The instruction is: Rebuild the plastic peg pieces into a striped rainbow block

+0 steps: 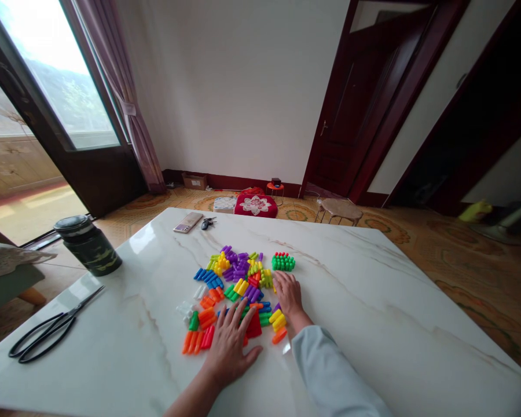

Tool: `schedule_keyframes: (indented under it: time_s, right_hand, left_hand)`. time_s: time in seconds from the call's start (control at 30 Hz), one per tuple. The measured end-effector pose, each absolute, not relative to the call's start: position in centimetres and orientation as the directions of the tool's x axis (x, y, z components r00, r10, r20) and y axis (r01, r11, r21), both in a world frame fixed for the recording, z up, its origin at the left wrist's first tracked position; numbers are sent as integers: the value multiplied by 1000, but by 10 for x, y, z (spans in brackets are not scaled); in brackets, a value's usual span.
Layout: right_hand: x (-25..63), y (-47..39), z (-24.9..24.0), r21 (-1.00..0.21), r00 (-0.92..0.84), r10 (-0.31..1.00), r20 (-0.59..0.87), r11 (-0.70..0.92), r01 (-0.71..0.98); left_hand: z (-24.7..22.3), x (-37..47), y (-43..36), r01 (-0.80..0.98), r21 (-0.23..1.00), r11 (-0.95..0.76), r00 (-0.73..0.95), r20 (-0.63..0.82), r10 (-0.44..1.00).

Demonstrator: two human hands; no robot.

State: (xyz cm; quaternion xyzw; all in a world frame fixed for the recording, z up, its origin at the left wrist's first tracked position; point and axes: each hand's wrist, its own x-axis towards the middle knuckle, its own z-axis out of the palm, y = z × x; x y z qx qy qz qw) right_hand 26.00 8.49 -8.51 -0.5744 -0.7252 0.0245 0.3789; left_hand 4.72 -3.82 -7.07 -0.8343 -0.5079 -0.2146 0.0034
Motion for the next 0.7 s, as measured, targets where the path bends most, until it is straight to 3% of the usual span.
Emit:
schedule_keyframes:
  time_s: [0.23,0.7]
  right_hand:
    - [269,93,-97,-569,183,814,552,208,795]
    - [267,97,-101,-509,124,844,522,191,839]
  left_hand:
    - [-70,47,-38,850,204,-485,396,361,845]
    - [-70,48,-39,857,195,-477,386,372,844]
